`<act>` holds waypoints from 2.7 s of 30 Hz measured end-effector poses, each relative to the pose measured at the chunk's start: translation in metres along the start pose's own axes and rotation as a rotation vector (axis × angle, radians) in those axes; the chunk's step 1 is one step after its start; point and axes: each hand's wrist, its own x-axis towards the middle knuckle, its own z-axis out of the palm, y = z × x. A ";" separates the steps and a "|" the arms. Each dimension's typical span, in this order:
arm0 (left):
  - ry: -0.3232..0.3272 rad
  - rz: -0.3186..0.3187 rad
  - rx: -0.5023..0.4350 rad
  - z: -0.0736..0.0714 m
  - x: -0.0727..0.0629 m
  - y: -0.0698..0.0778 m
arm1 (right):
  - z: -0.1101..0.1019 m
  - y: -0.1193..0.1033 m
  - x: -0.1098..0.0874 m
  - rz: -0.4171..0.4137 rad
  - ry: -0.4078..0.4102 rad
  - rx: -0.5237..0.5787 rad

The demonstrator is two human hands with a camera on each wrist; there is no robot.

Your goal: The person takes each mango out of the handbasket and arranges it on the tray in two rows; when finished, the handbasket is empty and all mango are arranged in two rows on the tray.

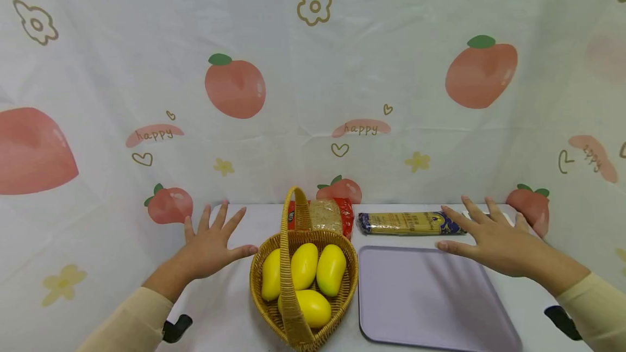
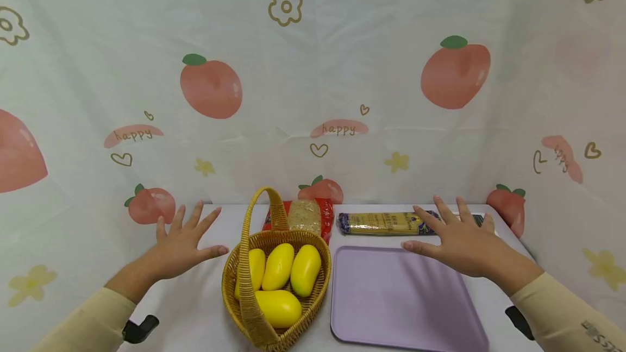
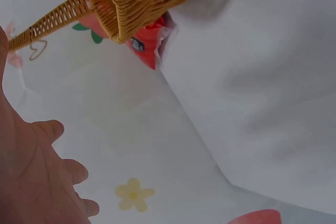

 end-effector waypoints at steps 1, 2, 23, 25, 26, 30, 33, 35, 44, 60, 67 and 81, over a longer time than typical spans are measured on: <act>0.001 0.000 0.000 0.000 -0.001 0.000 | 0.001 0.000 -0.001 0.002 -0.001 0.004; 0.003 0.001 -0.003 0.000 -0.001 0.000 | 0.001 0.000 -0.002 0.003 0.000 0.002; 0.037 -0.014 -0.220 0.012 -0.008 -0.024 | 0.010 0.005 -0.009 -0.002 0.033 0.111; 0.048 -0.003 -0.288 0.016 -0.012 -0.029 | 0.012 0.005 -0.008 -0.007 0.040 0.137; 0.056 0.010 -0.322 0.019 -0.014 -0.031 | 0.013 0.005 -0.008 -0.013 0.047 0.150; 0.078 0.101 -0.522 0.034 -0.019 -0.037 | 0.015 0.003 -0.006 -0.040 0.087 0.226; 0.059 0.171 -0.728 0.049 -0.019 -0.039 | 0.018 -0.002 -0.004 -0.068 0.124 0.304; 0.030 0.197 -0.855 0.059 -0.019 -0.039 | 0.021 -0.008 -0.002 -0.093 0.145 0.344; -0.015 0.133 -1.109 0.099 -0.016 -0.025 | 0.032 -0.031 -0.007 -0.248 0.210 0.643; -0.129 0.237 -1.548 0.136 -0.019 -0.006 | 0.054 -0.088 -0.002 -0.462 0.246 0.842; -0.141 0.146 -1.551 0.145 -0.024 -0.004 | 0.065 -0.113 0.009 -0.560 0.159 0.951; -0.153 0.119 -1.563 0.150 -0.022 -0.003 | 0.073 -0.152 0.036 -0.715 0.017 1.145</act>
